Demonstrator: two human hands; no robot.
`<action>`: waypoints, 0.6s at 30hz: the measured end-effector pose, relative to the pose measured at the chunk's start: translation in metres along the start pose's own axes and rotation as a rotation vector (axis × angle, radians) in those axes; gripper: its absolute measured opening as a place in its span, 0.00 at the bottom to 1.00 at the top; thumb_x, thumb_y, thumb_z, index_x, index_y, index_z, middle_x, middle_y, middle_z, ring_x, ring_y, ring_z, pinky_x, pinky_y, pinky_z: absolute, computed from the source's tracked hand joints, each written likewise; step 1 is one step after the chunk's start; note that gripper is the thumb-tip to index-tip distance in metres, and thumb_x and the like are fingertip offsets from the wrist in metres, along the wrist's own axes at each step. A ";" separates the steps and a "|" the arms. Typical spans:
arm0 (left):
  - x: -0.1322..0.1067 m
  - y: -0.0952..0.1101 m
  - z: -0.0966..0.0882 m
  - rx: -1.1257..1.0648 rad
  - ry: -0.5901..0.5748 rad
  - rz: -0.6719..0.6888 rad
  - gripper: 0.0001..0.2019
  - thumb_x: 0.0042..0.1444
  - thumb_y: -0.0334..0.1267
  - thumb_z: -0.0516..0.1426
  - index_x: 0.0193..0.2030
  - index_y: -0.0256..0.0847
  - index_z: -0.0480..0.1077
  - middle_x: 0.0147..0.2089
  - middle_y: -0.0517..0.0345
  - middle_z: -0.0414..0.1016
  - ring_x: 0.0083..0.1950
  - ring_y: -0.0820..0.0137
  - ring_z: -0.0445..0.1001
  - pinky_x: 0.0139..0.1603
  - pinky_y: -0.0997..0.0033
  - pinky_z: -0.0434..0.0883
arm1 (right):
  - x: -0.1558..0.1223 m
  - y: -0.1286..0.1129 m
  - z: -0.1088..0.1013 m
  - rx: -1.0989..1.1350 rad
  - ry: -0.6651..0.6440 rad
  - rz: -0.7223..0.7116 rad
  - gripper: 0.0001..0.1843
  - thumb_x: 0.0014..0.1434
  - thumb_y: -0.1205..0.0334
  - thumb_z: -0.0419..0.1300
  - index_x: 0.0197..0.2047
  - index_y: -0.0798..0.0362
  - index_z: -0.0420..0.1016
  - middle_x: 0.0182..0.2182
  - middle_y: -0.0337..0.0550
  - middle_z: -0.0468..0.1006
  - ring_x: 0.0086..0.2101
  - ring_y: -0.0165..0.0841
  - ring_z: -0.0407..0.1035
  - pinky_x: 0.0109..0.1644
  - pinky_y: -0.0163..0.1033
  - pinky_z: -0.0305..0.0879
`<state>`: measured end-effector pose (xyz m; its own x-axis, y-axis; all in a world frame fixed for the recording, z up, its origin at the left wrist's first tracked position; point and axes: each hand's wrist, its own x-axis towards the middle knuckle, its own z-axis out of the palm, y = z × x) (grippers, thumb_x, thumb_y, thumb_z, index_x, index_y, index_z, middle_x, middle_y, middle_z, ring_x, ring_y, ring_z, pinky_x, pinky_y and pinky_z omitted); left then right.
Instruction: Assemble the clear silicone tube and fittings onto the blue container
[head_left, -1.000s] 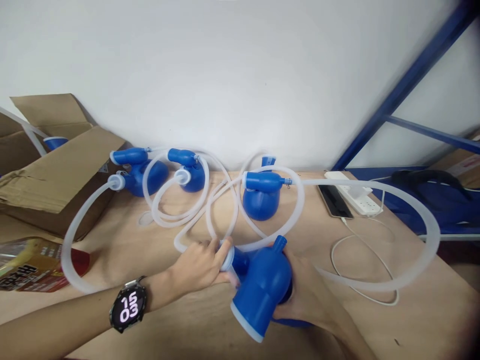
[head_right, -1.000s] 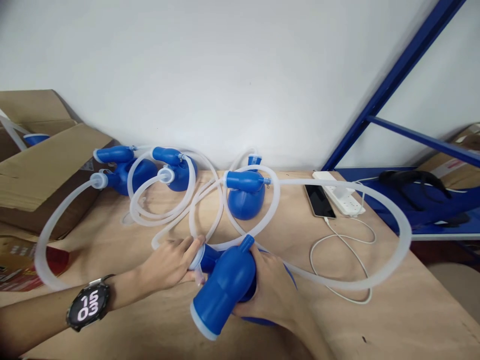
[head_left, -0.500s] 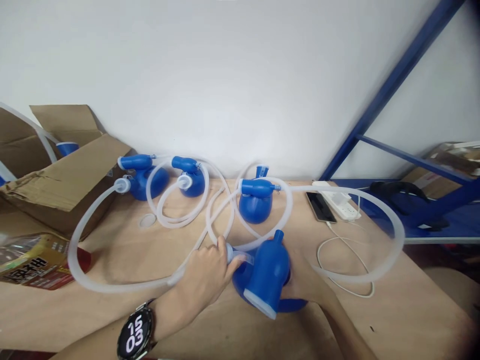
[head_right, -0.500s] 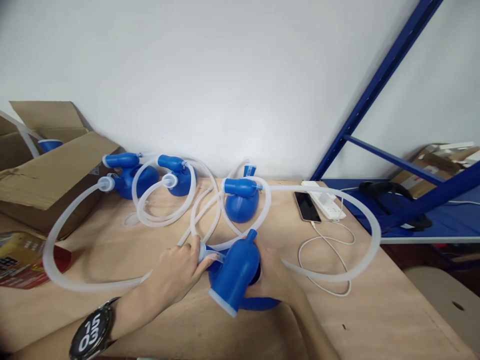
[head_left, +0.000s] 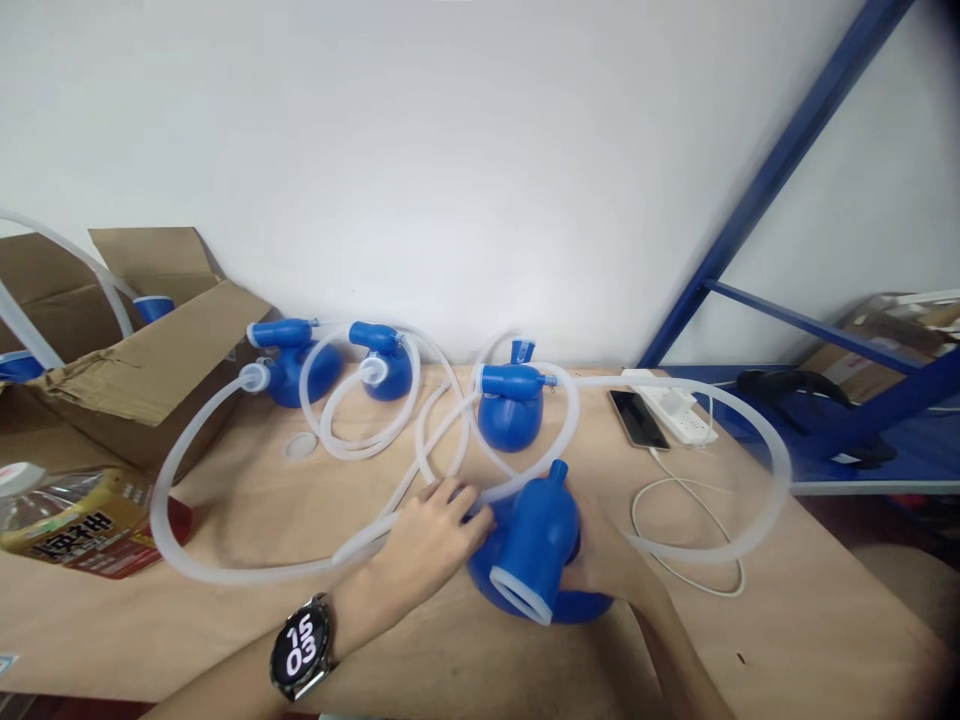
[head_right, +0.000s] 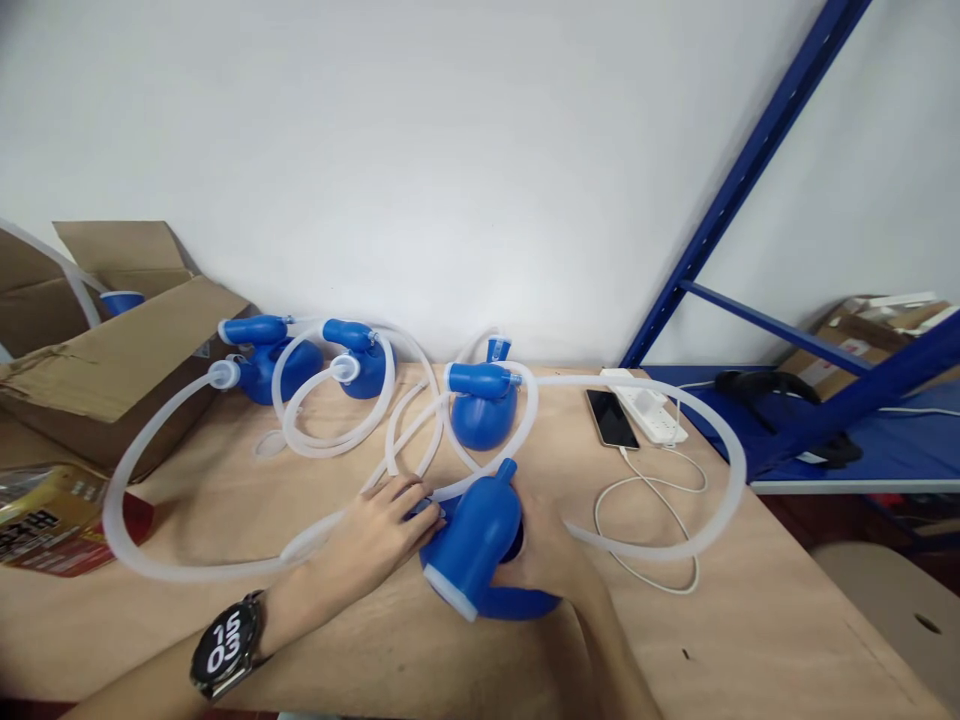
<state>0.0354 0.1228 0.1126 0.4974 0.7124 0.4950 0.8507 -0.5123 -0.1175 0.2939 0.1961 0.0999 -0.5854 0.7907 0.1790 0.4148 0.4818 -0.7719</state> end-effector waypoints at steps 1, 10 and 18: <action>0.000 0.001 0.002 -0.016 0.014 -0.013 0.08 0.72 0.35 0.57 0.39 0.39 0.73 0.39 0.54 0.76 0.41 0.58 0.76 0.34 0.60 0.73 | -0.001 0.000 0.000 0.036 -0.019 0.006 0.49 0.42 0.47 0.76 0.65 0.51 0.68 0.50 0.53 0.82 0.49 0.53 0.79 0.56 0.54 0.77; 0.002 0.008 0.010 -0.161 0.078 -0.148 0.13 0.74 0.36 0.53 0.35 0.40 0.71 0.38 0.57 0.76 0.41 0.61 0.73 0.40 0.58 0.68 | 0.000 -0.001 0.000 0.061 -0.033 0.048 0.49 0.43 0.46 0.75 0.65 0.53 0.67 0.49 0.54 0.82 0.51 0.55 0.77 0.56 0.58 0.75; 0.003 0.003 0.004 -0.252 -0.131 -0.203 0.07 0.71 0.36 0.59 0.39 0.41 0.73 0.42 0.59 0.77 0.46 0.59 0.73 0.44 0.57 0.67 | -0.004 0.013 0.001 0.034 -0.030 0.069 0.54 0.41 0.43 0.77 0.67 0.53 0.64 0.55 0.57 0.79 0.54 0.56 0.76 0.59 0.60 0.73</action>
<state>0.0402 0.1250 0.1098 0.3536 0.8593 0.3695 0.8741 -0.4442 0.1966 0.3008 0.1982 0.0885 -0.5767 0.8100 0.1065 0.4313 0.4125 -0.8023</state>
